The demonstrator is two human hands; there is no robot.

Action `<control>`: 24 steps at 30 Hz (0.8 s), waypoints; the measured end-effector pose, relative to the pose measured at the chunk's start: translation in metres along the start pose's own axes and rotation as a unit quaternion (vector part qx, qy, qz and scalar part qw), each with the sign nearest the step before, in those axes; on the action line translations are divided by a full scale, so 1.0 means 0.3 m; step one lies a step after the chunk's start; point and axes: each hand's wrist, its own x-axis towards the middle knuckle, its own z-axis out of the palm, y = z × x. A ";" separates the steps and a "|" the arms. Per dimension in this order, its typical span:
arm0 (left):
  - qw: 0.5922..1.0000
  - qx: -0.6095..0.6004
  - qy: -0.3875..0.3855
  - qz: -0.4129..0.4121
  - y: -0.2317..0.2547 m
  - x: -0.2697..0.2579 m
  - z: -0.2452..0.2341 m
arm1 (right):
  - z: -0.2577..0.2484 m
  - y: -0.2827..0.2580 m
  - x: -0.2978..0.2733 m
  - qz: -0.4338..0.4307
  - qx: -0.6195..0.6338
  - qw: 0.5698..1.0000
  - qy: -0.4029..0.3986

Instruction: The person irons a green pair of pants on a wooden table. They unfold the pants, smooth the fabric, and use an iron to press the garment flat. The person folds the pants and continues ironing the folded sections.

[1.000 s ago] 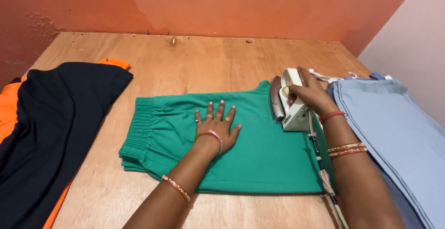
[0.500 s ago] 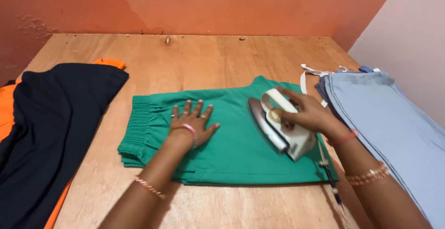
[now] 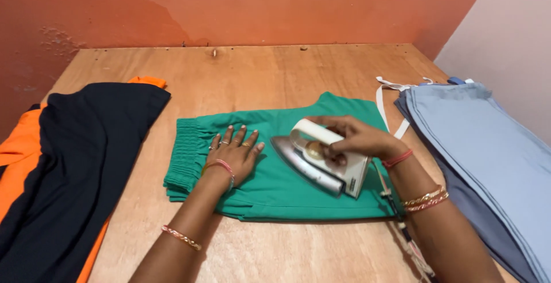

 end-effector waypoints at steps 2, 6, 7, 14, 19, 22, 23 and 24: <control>1.000 -0.018 -0.001 -0.001 -0.012 -0.001 0.003 | 0.034 -0.002 -0.026 -0.006 0.009 0.999 -0.050; 1.000 -0.003 0.002 0.012 -0.021 0.003 0.000 | 0.009 -0.019 -0.114 0.022 -0.042 0.999 -0.009; 1.000 0.009 0.002 0.014 -0.022 0.000 0.003 | -0.016 -0.024 -0.146 0.028 -0.067 0.997 0.011; 0.999 0.026 0.007 0.018 -0.014 -0.005 0.005 | -0.165 -0.004 -0.369 0.172 -0.207 0.946 0.179; 1.000 0.026 0.005 0.017 -0.024 -0.002 0.016 | -0.182 -0.001 -0.402 0.056 -0.272 0.957 0.078; 1.000 0.020 0.000 0.019 -0.030 0.012 0.013 | -0.120 -0.029 -0.329 0.064 -0.288 0.955 0.027; 1.000 0.019 -0.004 0.020 -0.033 0.012 0.016 | -0.087 -0.040 -0.287 0.048 -0.289 0.956 0.003; 1.000 0.017 -0.006 0.021 -0.036 0.013 0.019 | -0.056 -0.055 -0.244 0.032 -0.289 0.956 -0.021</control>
